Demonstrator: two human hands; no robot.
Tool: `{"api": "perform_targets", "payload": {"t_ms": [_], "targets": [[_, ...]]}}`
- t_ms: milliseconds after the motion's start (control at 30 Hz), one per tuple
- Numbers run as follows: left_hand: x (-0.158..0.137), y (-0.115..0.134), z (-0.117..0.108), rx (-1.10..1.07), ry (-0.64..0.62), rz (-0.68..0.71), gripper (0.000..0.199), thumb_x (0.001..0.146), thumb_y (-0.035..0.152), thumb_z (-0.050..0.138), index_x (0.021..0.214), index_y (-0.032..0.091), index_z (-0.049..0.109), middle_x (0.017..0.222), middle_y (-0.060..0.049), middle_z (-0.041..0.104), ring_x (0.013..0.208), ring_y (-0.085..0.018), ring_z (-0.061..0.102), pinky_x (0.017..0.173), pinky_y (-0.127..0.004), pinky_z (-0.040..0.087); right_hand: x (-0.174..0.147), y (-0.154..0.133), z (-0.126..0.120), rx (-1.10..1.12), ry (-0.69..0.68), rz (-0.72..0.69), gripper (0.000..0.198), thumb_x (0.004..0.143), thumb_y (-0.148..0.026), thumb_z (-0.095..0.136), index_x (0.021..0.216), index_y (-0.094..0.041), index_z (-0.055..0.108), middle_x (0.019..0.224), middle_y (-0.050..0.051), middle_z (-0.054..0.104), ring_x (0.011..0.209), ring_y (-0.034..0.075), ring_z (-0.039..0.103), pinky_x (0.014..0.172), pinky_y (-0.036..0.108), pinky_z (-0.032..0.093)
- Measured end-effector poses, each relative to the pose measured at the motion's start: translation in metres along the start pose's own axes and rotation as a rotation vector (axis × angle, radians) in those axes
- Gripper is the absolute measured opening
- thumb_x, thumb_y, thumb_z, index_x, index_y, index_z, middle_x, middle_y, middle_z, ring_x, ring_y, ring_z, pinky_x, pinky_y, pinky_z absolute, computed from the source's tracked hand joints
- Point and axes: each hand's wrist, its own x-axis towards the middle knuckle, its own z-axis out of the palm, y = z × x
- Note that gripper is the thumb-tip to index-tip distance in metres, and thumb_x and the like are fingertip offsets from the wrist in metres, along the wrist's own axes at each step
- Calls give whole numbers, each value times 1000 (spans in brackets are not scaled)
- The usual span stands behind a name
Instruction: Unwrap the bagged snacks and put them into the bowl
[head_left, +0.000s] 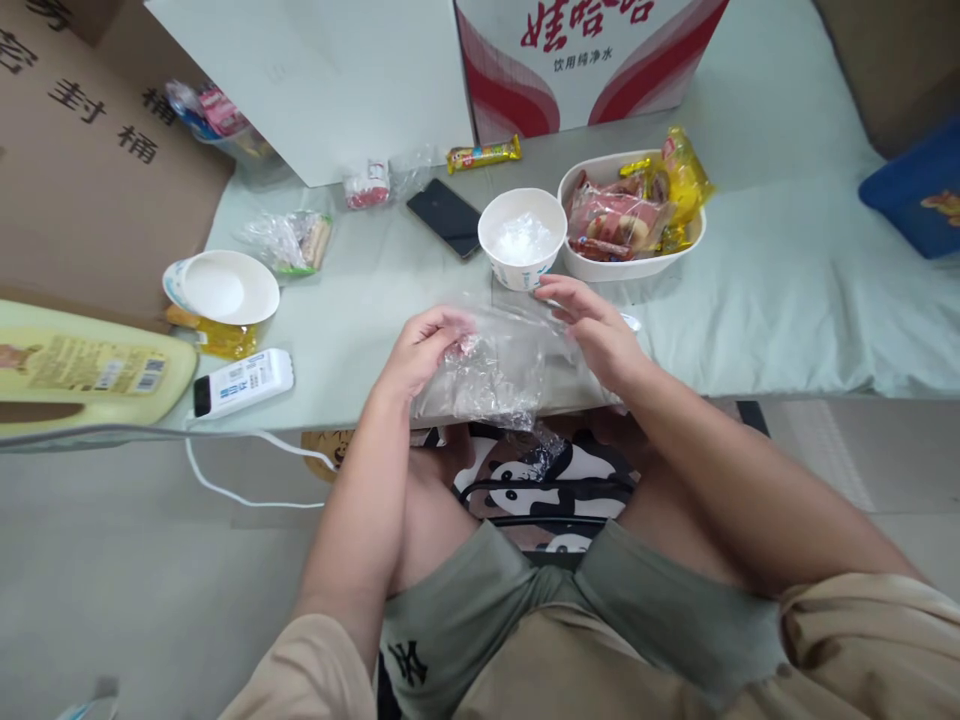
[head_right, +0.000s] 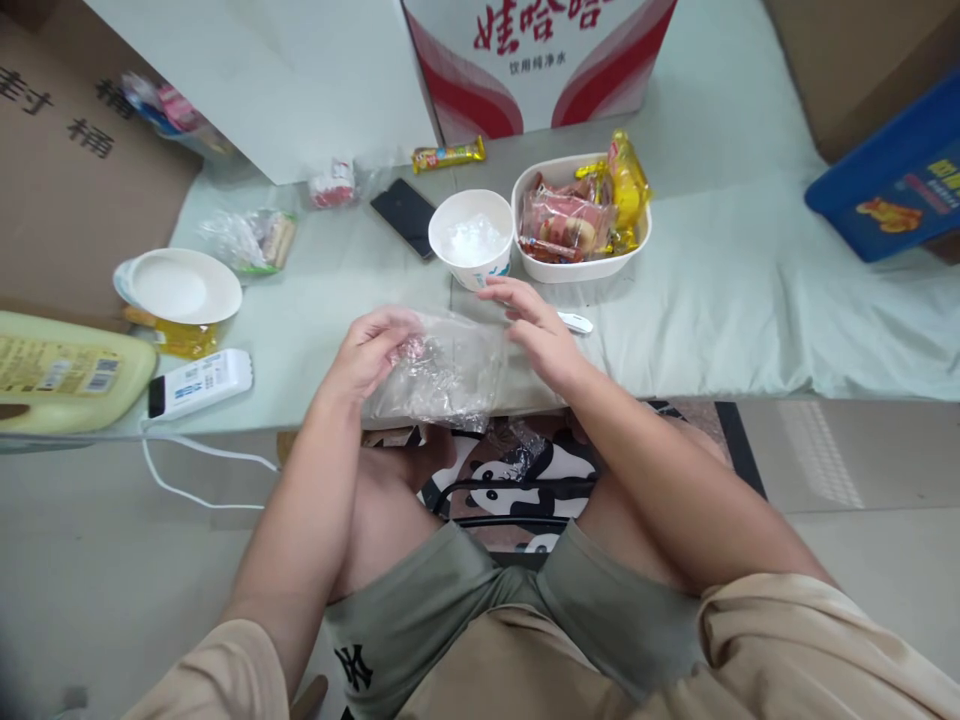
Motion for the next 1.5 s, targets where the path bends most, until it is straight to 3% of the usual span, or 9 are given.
{"api": "perform_targets", "payload": {"t_ms": [133,333,433,533,633,767,1000,1233,1500], "targets": [[3,-1,2,-26,-10,10,11,67,23,67,75,17,72,74,-1,69,64,-13,62,59,-24,50,-8,-10,1,-269,-223,-182,44,94,-43,51,134,-26,57,125,8,71,127,29,60,113,54,38],[5,-5,0,72,77,60,20,74,34,74,72,17,65,82,-2,65,68,-10,58,58,-20,46,-13,-4,11,-705,-363,-267,24,94,-32,51,101,-24,72,102,8,77,127,33,61,113,61,31],[5,-6,-2,50,74,110,38,61,23,86,87,22,58,84,3,61,63,-7,56,57,-20,46,-9,0,10,-605,-179,-241,23,91,-32,56,108,-23,69,116,11,72,123,31,62,109,56,41],[3,-5,-5,-95,-4,130,65,56,23,92,105,30,50,87,6,58,68,-9,64,66,-23,54,-6,3,10,-338,44,-96,55,84,-42,69,133,-25,54,142,14,57,131,29,56,108,52,47],[1,-5,-7,-180,-91,137,79,56,27,95,117,36,45,90,9,59,71,-9,67,72,-25,58,-4,3,14,-2,-1,97,81,74,-51,80,141,-27,42,141,13,59,129,28,59,107,49,51],[0,-5,-7,-205,-105,102,90,58,24,94,130,40,42,99,6,65,82,-13,72,76,-26,59,-4,-5,23,155,-132,245,40,78,-50,76,101,-23,59,96,6,73,90,23,73,91,45,60],[-2,-2,6,-253,-186,-239,46,62,36,90,97,17,68,91,-8,76,83,-22,75,71,-29,61,-4,-13,24,193,11,270,32,86,-50,69,98,-24,55,87,3,73,74,18,72,71,36,61],[0,-7,11,-74,-5,-156,34,80,40,79,104,23,62,72,1,71,56,-14,68,53,-24,54,-6,-15,11,-31,-63,331,27,85,-39,69,105,-21,66,71,1,70,59,16,66,55,29,53],[-7,8,1,-155,-36,-62,36,67,37,83,94,25,62,56,7,56,42,-8,50,40,-19,43,-3,-16,10,340,-8,305,27,82,-35,64,107,-26,66,72,-2,66,59,14,60,56,30,54]]}}
